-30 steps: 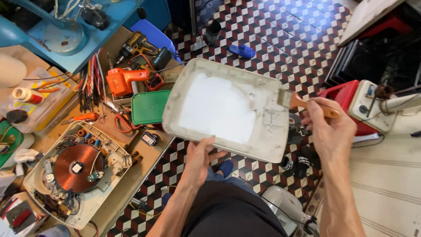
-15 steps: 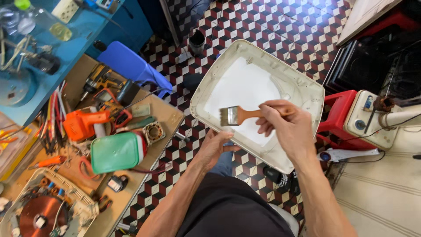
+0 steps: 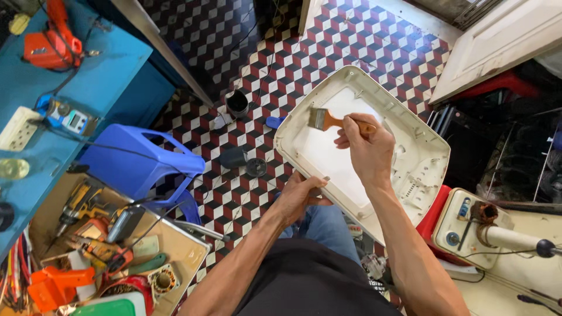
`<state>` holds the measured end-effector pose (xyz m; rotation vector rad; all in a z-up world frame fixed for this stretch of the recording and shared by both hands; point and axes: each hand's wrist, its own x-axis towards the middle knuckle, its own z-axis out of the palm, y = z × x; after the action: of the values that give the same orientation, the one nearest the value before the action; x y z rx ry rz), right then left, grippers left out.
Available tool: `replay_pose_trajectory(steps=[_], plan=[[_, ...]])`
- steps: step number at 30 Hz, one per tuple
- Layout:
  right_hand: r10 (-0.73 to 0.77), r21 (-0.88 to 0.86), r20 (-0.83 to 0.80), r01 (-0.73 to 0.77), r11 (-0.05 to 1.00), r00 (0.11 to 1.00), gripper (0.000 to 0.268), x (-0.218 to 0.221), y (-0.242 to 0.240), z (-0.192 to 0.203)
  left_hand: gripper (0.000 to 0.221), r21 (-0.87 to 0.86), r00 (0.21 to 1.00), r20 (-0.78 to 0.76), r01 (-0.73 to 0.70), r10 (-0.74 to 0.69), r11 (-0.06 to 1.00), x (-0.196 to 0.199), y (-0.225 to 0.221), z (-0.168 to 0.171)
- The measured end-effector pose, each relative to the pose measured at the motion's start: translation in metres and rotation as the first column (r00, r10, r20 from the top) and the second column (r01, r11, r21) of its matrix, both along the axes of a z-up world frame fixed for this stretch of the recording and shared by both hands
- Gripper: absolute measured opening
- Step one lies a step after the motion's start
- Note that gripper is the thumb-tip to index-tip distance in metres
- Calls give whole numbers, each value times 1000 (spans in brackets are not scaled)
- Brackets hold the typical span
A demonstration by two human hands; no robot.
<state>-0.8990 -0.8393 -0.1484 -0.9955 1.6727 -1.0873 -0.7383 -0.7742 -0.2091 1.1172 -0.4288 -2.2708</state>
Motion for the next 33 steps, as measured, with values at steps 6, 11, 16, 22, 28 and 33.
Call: replay_pose_trajectory(steps=[6,11,16,22,28,33], plan=[[321,-164,-264,-371,914,909,21,-33,-86,-13,53,8,998,-4,69,-69,998,-46,-112,-7],[219,-72,-102,-227,971,970,21,-107,-181,-39,54,-12,992,44,117,-116,993,-103,-212,-42],[121,-135,-549,-230,964,827,19,-193,-300,-75,55,-7,985,9,170,-170,985,-196,-333,-79],[143,-89,-413,-196,977,899,24,-292,-401,-57,53,1,989,0,149,-149,989,-287,-469,-91],[448,17,-434,-490,872,782,28,-360,-514,-91,56,1,990,46,134,-134,991,-356,-586,-129],[573,-139,-351,-646,750,741,31,-432,-651,-143,59,-3,989,75,130,-130,991,-411,-688,-168]])
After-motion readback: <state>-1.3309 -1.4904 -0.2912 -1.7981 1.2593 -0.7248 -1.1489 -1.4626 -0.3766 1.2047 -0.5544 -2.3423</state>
